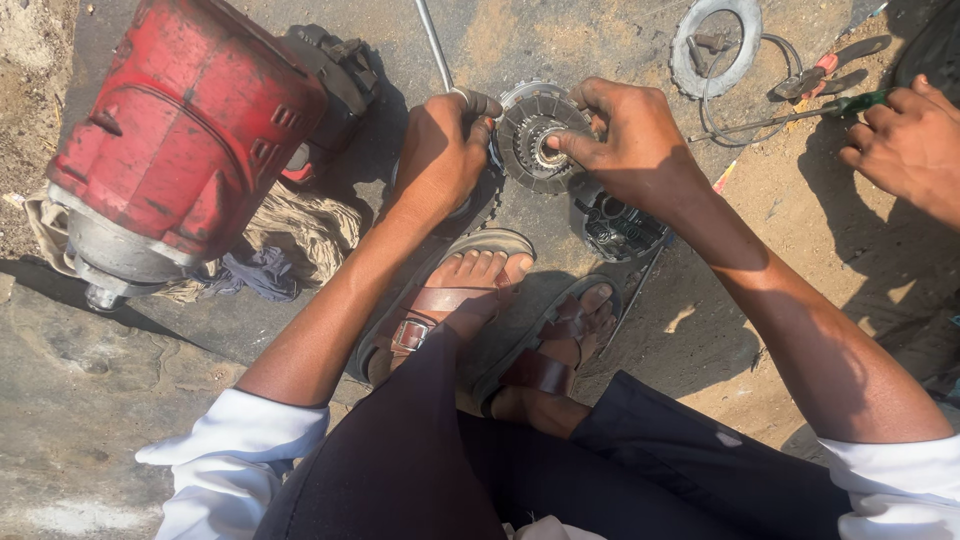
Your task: The person assembles a motorcycle gearbox by hand, placing friction plates and steel plates into a hub, then fitting a gear and a pressure plate. The person arranges the parts on the floor and stacks them in sequence.
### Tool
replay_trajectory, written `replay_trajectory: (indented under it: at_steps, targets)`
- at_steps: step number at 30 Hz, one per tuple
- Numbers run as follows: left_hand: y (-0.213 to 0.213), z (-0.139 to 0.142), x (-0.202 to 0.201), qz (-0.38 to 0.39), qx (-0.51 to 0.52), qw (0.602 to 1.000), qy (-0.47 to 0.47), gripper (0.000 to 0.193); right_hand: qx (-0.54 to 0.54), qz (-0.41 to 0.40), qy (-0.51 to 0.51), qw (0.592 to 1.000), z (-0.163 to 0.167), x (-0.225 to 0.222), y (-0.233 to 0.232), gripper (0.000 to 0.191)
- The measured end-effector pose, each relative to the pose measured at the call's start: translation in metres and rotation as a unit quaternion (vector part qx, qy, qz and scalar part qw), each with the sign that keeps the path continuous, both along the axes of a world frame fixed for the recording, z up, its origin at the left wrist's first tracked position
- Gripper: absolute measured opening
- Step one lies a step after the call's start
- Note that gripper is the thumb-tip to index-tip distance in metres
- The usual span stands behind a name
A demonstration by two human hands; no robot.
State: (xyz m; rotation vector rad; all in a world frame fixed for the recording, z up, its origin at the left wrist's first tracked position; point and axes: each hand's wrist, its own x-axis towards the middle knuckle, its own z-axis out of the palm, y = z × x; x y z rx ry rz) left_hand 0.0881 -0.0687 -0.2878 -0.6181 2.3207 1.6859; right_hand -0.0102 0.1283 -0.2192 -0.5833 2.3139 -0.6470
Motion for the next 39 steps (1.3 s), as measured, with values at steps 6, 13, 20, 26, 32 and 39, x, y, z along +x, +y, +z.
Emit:
replay_trajectory:
  at_steps: [6,13,20,26,32,39]
  targets:
    - [-0.005,-0.002,-0.001,-0.014,0.016,1.0,0.012,0.018,-0.007,0.039,0.032,0.999,-0.001,-0.003,0.0,0.035]
    - [-0.02,-0.002,-0.003,-0.18,-0.081,0.961,0.193,0.059,0.023,0.046,-0.008,0.999,-0.007,-0.011,0.004,0.036]
    - [-0.031,-0.005,-0.022,-0.296,-0.124,0.917,0.237,0.09,0.009,0.057,-0.016,0.998,-0.007,-0.016,0.008,0.034]
    - [-0.032,-0.007,-0.033,-0.326,-0.132,0.898,0.265,0.092,-0.033,0.098,0.027,0.994,0.001,-0.013,0.005,0.032]
    - [-0.027,-0.004,-0.035,-0.336,-0.157,0.889,0.269,0.097,0.024,0.158,0.005,0.987,0.039,-0.03,-0.002,0.028]
    - [-0.022,0.002,-0.037,-0.345,-0.2,0.88,0.259,0.107,0.141,0.058,-0.166,0.974,0.078,-0.044,0.012,0.034]
